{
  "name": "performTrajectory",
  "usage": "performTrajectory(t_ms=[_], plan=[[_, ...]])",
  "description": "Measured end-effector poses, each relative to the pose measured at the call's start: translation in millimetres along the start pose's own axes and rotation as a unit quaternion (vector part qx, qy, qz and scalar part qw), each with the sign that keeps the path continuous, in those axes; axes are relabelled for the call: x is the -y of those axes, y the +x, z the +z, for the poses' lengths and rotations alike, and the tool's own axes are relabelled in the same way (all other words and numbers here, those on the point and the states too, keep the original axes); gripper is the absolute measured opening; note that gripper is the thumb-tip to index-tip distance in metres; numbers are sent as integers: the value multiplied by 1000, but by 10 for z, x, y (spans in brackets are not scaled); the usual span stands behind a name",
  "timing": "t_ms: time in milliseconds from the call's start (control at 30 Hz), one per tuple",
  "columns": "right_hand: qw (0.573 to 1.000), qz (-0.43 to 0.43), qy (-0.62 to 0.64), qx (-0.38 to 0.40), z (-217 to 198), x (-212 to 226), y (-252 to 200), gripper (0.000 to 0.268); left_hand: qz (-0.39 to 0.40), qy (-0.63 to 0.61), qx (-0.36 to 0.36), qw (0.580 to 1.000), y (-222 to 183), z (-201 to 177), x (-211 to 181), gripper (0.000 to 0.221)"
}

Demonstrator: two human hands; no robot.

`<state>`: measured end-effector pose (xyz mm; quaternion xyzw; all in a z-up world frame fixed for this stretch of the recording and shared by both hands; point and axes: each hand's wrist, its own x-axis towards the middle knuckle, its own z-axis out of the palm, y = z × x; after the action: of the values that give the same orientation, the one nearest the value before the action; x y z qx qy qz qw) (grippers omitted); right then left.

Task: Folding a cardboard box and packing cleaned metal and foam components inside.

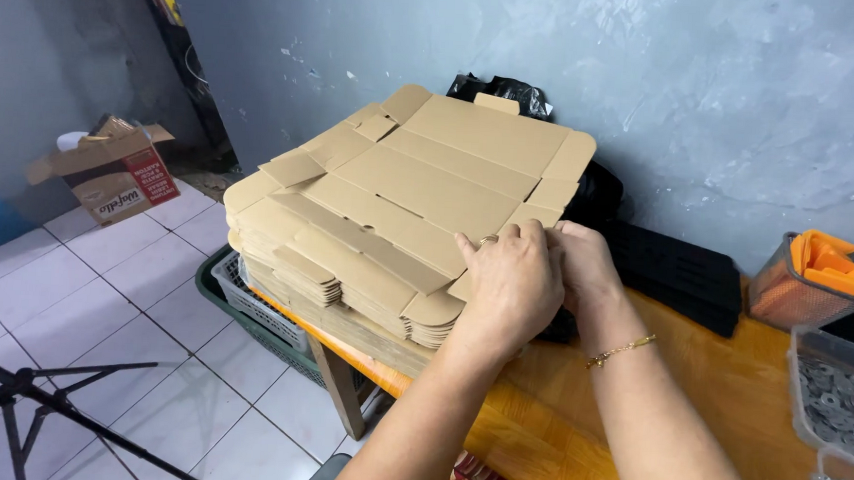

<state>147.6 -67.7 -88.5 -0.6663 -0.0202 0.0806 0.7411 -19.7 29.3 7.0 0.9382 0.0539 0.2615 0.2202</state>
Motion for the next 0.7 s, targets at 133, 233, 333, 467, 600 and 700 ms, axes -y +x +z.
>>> performTrajectory(t_ms=[133, 233, 333, 467, 600, 700], plan=[[998, -19, 49, -22, -11, 369, -516, 17, 23, -52, 87, 995, -149, -462, -58, 42], [994, -35, 89, -43, 39, 702, -1108, 27, 41, -84, 101, 990, -190, -579, 26, 43], [996, -20, 84, -21, -355, 550, -1037, 27, 29, -45, 109, 993, -267, -732, -14, 40], [996, -24, 80, -39, -719, 591, -1083, 26, 31, -34, 137, 989, -298, -935, -34, 40], [992, -63, 64, -84, -1136, 453, -1117, 27, -34, 0, 146, 989, -137, -928, 95, 36], [993, -71, 36, -83, -1361, 392, -1266, 29, -81, 24, 150, 985, -47, -838, 255, 37]])
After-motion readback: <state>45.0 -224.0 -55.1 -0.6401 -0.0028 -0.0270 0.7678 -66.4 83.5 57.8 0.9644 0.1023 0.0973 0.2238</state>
